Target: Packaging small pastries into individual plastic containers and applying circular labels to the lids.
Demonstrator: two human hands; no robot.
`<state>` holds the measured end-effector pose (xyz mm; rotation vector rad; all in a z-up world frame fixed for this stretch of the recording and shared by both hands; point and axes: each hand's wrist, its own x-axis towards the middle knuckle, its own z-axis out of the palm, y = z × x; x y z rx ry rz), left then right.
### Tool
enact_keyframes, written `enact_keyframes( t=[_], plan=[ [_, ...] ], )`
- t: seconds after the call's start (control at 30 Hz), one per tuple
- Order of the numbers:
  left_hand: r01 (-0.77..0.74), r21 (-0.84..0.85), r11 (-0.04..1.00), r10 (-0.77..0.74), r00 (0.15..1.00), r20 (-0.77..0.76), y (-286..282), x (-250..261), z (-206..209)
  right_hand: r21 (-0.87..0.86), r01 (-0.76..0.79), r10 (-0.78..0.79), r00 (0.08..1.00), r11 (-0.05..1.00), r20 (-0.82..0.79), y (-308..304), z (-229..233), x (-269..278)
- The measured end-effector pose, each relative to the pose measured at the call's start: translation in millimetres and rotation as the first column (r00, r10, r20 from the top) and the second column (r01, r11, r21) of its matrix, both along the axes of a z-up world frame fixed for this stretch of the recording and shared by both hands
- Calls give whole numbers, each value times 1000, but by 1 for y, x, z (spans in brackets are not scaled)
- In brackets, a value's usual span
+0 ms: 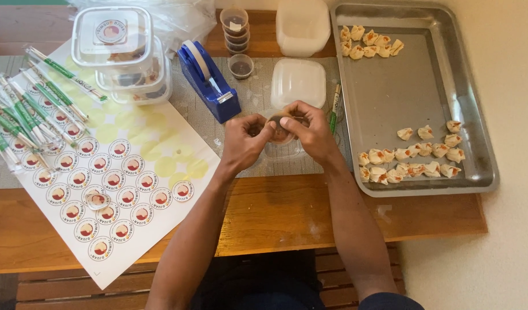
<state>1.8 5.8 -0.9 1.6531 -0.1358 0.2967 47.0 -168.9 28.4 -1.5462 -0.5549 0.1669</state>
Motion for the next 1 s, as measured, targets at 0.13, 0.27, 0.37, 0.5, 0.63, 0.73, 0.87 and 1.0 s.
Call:
enact_keyframes(
  t=[0.13, 0.27, 0.37, 0.5, 0.63, 0.73, 0.87, 1.0],
  plan=[
    [-98, 150, 984, 98, 995, 8, -3, -1, 4, -36, -39, 39, 999, 999, 16, -12, 7, 3],
    [-341, 49, 939, 333, 935, 124, -2, 1, -1, -256, 31, 10, 988, 966, 156, -14, 16, -2],
    [-407, 75, 910, 395, 908, 138, -3, 2, -4, -437, 94, 30, 963, 894, 268, -8, 20, -6],
    [-400, 164, 902, 371, 910, 184, -7, 7, -15, -598, 99, 137, 931, 795, 337, -2, 29, -10],
    [-393, 198, 898, 353, 912, 208, -6, 6, -8, -640, 157, 171, 891, 753, 420, -1, 26, -9],
    [-400, 238, 885, 348, 909, 231, -6, 6, -11, -666, 123, 146, 931, 736, 333, -1, 30, -14],
    [-397, 237, 887, 339, 907, 251, -5, 7, -14, -684, 113, 192, 916, 720, 353, -8, 18, -3],
    [-390, 260, 883, 320, 907, 272, -3, 8, -20, -651, 74, 244, 891, 755, 384, -10, 10, -1]
  ],
)
